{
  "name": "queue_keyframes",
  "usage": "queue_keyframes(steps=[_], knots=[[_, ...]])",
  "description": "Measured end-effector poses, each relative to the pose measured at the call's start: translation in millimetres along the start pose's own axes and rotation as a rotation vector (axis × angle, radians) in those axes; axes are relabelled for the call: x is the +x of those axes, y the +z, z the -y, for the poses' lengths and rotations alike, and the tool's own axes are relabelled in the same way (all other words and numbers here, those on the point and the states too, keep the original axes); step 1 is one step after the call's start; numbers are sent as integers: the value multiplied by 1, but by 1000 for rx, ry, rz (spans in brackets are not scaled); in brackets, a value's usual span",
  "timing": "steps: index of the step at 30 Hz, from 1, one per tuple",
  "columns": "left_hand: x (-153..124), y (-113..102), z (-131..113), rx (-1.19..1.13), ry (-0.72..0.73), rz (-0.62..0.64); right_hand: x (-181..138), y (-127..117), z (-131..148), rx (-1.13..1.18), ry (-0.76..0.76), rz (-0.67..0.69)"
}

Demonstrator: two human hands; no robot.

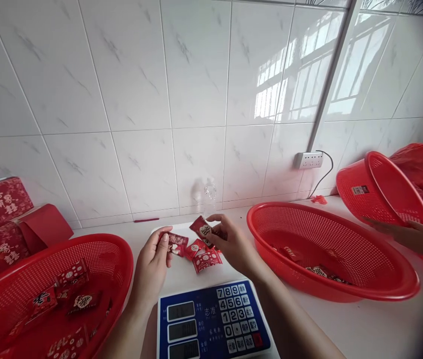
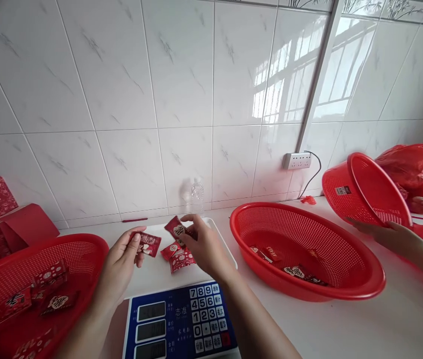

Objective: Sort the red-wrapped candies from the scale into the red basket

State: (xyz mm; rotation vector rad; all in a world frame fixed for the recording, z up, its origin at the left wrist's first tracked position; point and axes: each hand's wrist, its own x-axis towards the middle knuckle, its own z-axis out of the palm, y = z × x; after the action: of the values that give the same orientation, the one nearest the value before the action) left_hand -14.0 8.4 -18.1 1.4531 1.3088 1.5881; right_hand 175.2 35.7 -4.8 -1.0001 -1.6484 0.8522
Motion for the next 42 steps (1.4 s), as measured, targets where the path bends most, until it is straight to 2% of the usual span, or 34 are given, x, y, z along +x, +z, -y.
queue_keyframes(steps=[3,6,9,15,20,27,32,38,42], knots=[[3,-2,5,100,-28,81,7,-9,-10,-269,14,-105],[4,-3,7,275,-32,152,11,-14,-20,-438,40,-98],[3,-2,8,335,-43,183,13,-14,-28,-488,57,-42],[4,0,18,280,-76,211,14,-15,-40,-495,56,48],[4,-1,23,392,49,156,15,-19,-43,-565,38,76],[0,-1,21,574,194,327,16,-19,-51,-725,35,110],[-2,0,21,583,204,378,15,-11,-50,-678,-38,195],[-3,1,19,509,201,379,7,-8,-29,-575,-165,166],[-4,3,15,450,194,344,1,-4,-15,-527,-226,351]])
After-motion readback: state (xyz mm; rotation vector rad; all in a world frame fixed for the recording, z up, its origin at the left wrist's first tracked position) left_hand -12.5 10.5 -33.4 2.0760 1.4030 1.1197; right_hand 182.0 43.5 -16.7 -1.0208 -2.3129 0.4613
